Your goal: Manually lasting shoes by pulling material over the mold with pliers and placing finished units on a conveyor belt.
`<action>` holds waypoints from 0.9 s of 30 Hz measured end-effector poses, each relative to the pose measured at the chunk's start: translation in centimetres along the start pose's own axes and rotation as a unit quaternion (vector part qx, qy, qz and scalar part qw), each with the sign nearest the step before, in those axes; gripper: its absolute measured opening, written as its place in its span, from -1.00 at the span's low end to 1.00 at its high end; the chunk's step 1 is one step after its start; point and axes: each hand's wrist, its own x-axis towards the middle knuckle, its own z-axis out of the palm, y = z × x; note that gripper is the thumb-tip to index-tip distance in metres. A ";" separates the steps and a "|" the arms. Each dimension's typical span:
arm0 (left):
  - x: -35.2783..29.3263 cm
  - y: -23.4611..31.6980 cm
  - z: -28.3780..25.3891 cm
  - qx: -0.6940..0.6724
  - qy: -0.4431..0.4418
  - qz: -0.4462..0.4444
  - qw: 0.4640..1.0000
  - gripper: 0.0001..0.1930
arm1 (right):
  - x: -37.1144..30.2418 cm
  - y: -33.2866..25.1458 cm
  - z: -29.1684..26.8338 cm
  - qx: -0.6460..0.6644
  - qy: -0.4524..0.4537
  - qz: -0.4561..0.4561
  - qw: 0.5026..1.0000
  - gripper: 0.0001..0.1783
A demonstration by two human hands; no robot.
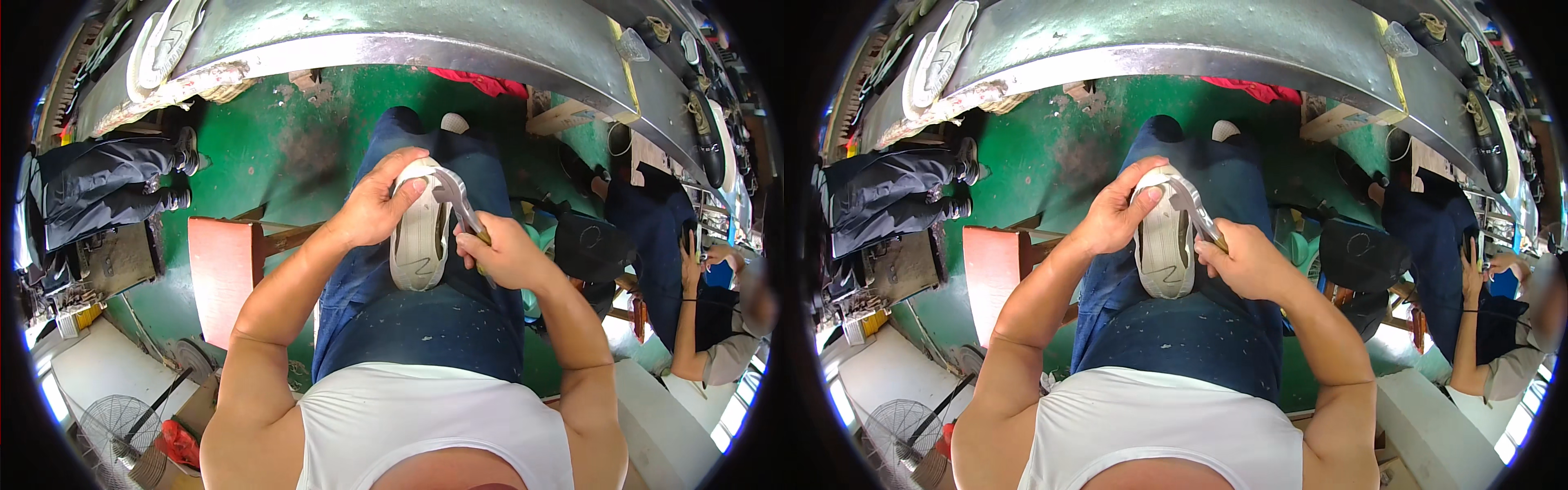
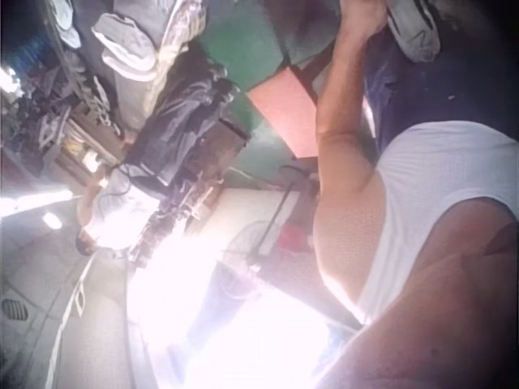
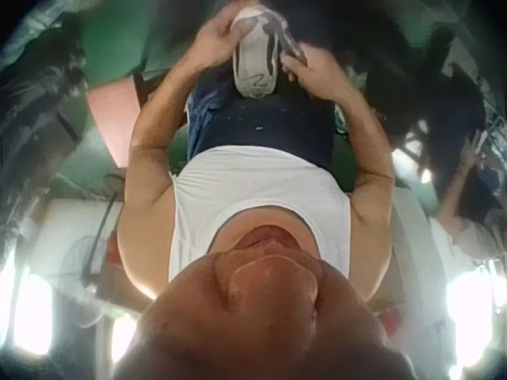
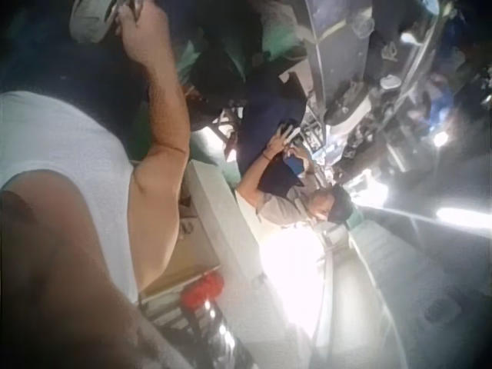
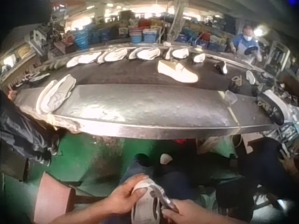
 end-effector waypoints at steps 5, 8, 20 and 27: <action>0.9 -1.9 0.0 -0.005 0.007 0.054 0.999 -0.59 | 1.9 4.2 1.9 -0.219 0.191 -0.176 0.941 -0.77; 0.7 -1.9 -0.1 -0.044 -0.006 0.049 0.998 -0.59 | 0.5 3.8 2.5 -0.280 0.197 -0.146 0.928 -0.77; 2.2 -0.4 0.7 -0.165 0.027 -0.109 0.980 -0.52 | -0.5 -3.5 -0.7 -0.087 0.094 -0.002 0.992 -0.67; -4.0 1.0 4.4 0.096 0.062 -0.156 0.981 -0.46 | -0.7 2.8 -2.2 -0.034 0.114 -0.013 0.993 -0.63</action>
